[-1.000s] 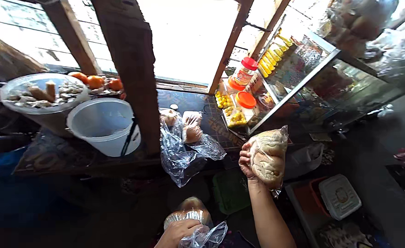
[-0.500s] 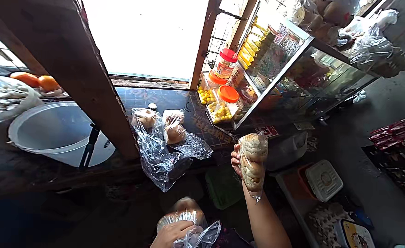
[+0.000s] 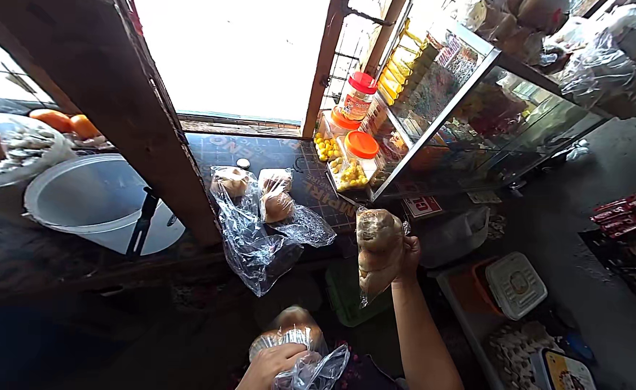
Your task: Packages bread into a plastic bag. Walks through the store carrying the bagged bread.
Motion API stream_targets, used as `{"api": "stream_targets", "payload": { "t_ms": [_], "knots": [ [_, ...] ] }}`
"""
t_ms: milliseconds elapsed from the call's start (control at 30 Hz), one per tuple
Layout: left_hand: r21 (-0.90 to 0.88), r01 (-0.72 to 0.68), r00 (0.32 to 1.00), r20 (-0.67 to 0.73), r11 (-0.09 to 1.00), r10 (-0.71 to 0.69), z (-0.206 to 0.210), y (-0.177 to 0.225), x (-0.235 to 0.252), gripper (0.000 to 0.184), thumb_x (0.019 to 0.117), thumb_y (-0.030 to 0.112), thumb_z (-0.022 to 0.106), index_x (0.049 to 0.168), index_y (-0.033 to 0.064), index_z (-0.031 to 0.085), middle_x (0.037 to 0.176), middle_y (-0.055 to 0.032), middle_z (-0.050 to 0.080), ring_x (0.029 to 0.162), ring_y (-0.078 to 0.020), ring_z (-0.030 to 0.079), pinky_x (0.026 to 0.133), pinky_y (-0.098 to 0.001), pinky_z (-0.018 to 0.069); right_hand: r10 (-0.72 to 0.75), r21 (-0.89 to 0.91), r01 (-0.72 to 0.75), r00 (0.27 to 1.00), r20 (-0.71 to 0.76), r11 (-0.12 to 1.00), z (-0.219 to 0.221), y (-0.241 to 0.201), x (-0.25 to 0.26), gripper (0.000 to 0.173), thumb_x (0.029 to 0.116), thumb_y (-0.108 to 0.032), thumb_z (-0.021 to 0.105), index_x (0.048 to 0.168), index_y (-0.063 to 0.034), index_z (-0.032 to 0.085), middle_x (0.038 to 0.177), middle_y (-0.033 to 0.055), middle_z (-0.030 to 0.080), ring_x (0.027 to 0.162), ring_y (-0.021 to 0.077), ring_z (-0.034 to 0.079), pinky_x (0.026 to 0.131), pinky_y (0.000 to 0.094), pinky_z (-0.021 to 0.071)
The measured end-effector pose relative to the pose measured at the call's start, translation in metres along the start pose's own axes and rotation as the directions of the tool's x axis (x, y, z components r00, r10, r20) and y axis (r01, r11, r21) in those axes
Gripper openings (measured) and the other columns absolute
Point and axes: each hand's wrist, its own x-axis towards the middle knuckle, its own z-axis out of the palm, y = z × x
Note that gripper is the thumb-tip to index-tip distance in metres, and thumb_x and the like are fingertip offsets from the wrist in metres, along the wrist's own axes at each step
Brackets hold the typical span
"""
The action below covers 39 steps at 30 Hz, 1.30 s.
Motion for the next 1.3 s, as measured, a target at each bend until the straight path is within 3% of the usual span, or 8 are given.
{"api": "stream_targets", "payload": {
  "t_ms": [267, 400, 600, 667, 800, 933, 1100, 1300],
  "knots": [
    [0.008, -0.012, 1.000, 0.001, 1.000, 0.012, 0.009, -0.003, -0.005, 0.022, 0.0983, 0.022, 0.058, 0.090, 0.0079, 0.072, 0.077, -0.0068, 0.068, 0.073, -0.0156, 0.068, 0.067, -0.0290, 0.0556, 0.005, 0.007, -0.005, 1.000, 0.001, 1.000, -0.006, -0.002, -0.002, 0.037, 0.0953, -0.024, 0.042, 0.084, -0.0070, 0.072, 0.080, 0.0078, 0.075, 0.077, 0.0166, 0.074, 0.071, 0.0345, 0.0616],
    [-0.003, 0.007, 1.000, 0.017, 1.000, -0.007, 0.009, 0.001, -0.005, 0.022, 0.0985, 0.020, 0.058, 0.090, 0.0065, 0.073, 0.077, -0.0083, 0.069, 0.073, -0.0174, 0.069, 0.067, -0.0314, 0.0562, -0.003, -0.027, 0.002, 1.000, -0.010, 1.000, -0.008, -0.001, -0.004, 0.040, 0.0964, -0.026, 0.039, 0.078, -0.0098, 0.071, 0.075, 0.0052, 0.074, 0.073, 0.0147, 0.073, 0.069, 0.0334, 0.0608],
    [0.020, -0.015, 1.000, -0.013, 1.000, 0.015, 0.015, -0.001, -0.010, 0.023, 0.0988, 0.023, 0.058, 0.088, 0.0086, 0.072, 0.074, -0.0063, 0.066, 0.072, -0.0160, 0.067, 0.066, -0.0291, 0.0550, 0.093, 0.111, -0.096, 0.995, 0.032, 0.989, -0.016, 0.005, -0.005, 0.034, 0.0929, -0.030, 0.050, 0.081, -0.0084, 0.073, 0.076, 0.0071, 0.074, 0.072, 0.0169, 0.073, 0.066, 0.0337, 0.0603],
    [0.023, -0.013, 1.000, -0.008, 1.000, 0.013, 0.015, 0.000, -0.011, 0.023, 0.0986, 0.022, 0.058, 0.088, 0.0082, 0.072, 0.074, -0.0064, 0.067, 0.072, -0.0162, 0.067, 0.066, -0.0294, 0.0553, 0.133, 0.084, -0.134, 0.991, 0.022, 0.987, -0.017, 0.006, -0.006, 0.034, 0.0907, -0.036, 0.053, 0.084, -0.0094, 0.073, 0.080, 0.0093, 0.074, 0.074, 0.0203, 0.073, 0.063, 0.0360, 0.0598],
    [0.039, -0.001, 1.000, -0.005, 0.999, 0.001, 0.014, 0.005, -0.013, 0.022, 0.0978, 0.024, 0.059, 0.091, 0.0089, 0.073, 0.076, -0.0061, 0.068, 0.074, -0.0154, 0.068, 0.068, -0.0291, 0.0555, 0.169, 0.148, -0.178, 0.983, 0.071, 0.973, -0.009, 0.009, -0.009, 0.031, 0.0887, -0.035, 0.060, 0.086, -0.0087, 0.075, 0.081, 0.0096, 0.074, 0.076, 0.0210, 0.074, 0.067, 0.0371, 0.0607],
    [0.049, 0.004, 1.000, -0.003, 0.999, -0.004, 0.014, 0.007, -0.016, 0.021, 0.0976, 0.022, 0.059, 0.090, 0.0073, 0.073, 0.078, -0.0074, 0.070, 0.076, -0.0162, 0.070, 0.069, -0.0298, 0.0564, 0.155, 0.184, -0.173, 0.982, 0.108, 0.968, -0.006, 0.009, -0.010, 0.030, 0.0913, -0.029, 0.055, 0.085, -0.0063, 0.074, 0.079, 0.0080, 0.074, 0.075, 0.0170, 0.073, 0.071, 0.0335, 0.0605],
    [0.058, 0.033, 0.999, -0.022, 0.998, -0.031, 0.013, 0.013, -0.020, 0.022, 0.0970, 0.021, 0.059, 0.089, 0.0054, 0.072, 0.079, -0.0087, 0.071, 0.076, -0.0174, 0.071, 0.069, -0.0309, 0.0568, 0.165, 0.132, -0.182, 0.978, 0.128, 0.974, -0.014, 0.011, -0.008, 0.031, 0.0911, -0.031, 0.055, 0.084, -0.0078, 0.074, 0.079, 0.0070, 0.074, 0.076, 0.0165, 0.073, 0.072, 0.0345, 0.0606],
    [0.063, 0.042, 0.999, -0.032, 0.997, -0.040, 0.010, 0.020, -0.022, 0.020, 0.0957, 0.018, 0.060, 0.087, 0.0033, 0.071, 0.079, -0.0104, 0.071, 0.077, -0.0183, 0.071, 0.071, -0.0316, 0.0571, 0.129, 0.064, -0.131, 0.991, 0.046, 0.989, -0.010, 0.018, -0.006, 0.037, 0.0938, -0.031, 0.045, 0.083, -0.0088, 0.073, 0.079, 0.0069, 0.074, 0.076, 0.0174, 0.073, 0.072, 0.0366, 0.0610]
  ]
}}
